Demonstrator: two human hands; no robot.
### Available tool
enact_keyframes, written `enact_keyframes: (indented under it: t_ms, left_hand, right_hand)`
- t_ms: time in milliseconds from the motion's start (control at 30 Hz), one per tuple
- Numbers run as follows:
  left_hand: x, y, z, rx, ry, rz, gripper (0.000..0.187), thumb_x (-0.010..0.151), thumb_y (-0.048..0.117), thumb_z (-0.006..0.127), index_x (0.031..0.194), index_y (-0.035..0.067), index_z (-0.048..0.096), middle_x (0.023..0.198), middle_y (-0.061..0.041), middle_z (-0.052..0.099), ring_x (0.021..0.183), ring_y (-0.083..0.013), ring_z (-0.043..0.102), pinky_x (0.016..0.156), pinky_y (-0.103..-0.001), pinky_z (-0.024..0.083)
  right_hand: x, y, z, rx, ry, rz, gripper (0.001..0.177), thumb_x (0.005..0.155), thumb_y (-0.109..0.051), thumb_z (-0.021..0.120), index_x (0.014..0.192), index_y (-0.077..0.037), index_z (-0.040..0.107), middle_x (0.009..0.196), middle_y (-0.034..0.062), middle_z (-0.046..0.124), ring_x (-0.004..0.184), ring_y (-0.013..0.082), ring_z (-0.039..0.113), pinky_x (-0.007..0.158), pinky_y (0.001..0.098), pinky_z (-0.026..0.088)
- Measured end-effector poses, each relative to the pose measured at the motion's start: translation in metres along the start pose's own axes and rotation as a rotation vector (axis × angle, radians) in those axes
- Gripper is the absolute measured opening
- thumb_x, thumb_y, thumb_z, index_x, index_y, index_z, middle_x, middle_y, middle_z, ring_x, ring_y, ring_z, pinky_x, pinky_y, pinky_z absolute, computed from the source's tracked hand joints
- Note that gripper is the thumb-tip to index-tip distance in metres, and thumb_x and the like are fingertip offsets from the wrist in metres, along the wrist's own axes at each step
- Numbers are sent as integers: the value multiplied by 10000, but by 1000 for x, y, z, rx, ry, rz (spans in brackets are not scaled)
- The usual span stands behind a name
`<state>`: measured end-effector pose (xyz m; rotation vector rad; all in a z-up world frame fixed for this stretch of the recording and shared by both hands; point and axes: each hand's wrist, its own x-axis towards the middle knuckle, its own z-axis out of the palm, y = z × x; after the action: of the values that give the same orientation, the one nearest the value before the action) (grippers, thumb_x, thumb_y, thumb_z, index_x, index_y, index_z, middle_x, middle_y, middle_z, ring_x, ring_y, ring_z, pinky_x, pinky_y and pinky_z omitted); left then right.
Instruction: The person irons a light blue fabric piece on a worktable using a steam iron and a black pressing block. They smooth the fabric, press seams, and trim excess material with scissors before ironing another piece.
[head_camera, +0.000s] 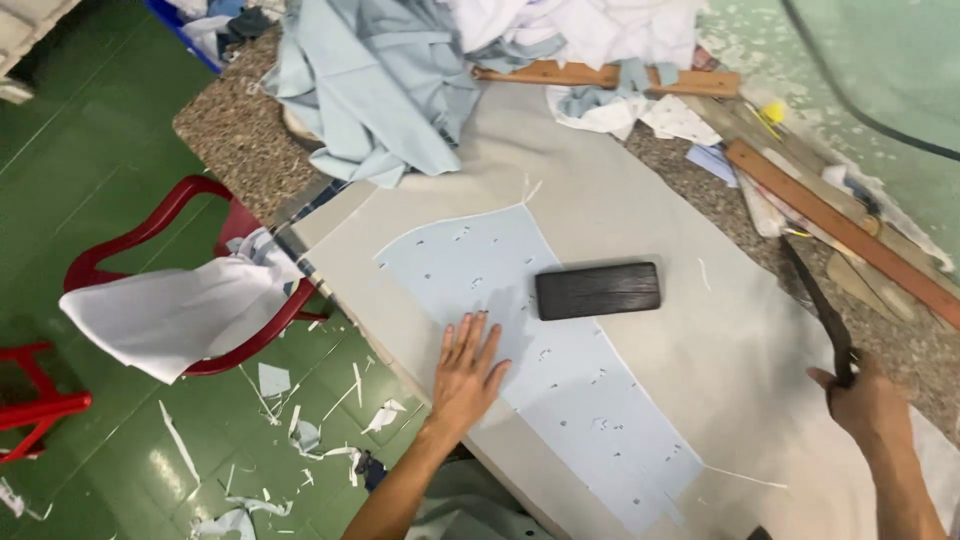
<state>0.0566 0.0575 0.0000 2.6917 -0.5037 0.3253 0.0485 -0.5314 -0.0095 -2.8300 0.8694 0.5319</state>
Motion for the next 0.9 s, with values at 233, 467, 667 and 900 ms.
enact_keyframes:
  t_ms: [233, 467, 667, 900]
  left_hand:
    - [-12, -144, -12, 146, -112, -220, 715, 1051, 526, 424, 1545, 10, 384, 1632, -196, 347, 1550, -352, 267, 1285, -526, 172]
    - [32, -194, -10, 115, 14, -148, 648, 1058, 416, 457, 1493, -63, 475, 1582, -224, 448, 1526, -370, 347, 1271, -559, 241]
    - [30, -197, -4, 59, 87, -168, 614, 1024, 383, 552, 1424, -83, 553, 1520, -233, 521, 1486, -365, 422, 1258, -533, 308]
    - [33, -197, -7, 56, 119, -152, 608, 996, 382, 624, 1399, -72, 581, 1489, -221, 557, 1464, -360, 455, 1245, -541, 327]
  right_hand:
    - [-70, -41, 5, 154, 141, -174, 650, 853, -397, 815, 1444, -153, 699, 734, 151, 623, 652, 221, 520, 736, 364, 485]
    - [-60, -250, -75, 241, -470, -109, 605, 740, -354, 893, 1320, -237, 766, 737, 70, 565, 663, 198, 402, 615, 308, 365]
    - [-20, -301, -77, 121, -596, -216, 617, 752, -510, 807, 1317, -267, 764, 706, 21, 595, 620, 161, 423, 583, 299, 363]
    - [-18, -334, -90, 187, -704, -78, 623, 750, -417, 845, 1354, -289, 758, 929, -75, 803, 848, 85, 587, 736, 239, 437]
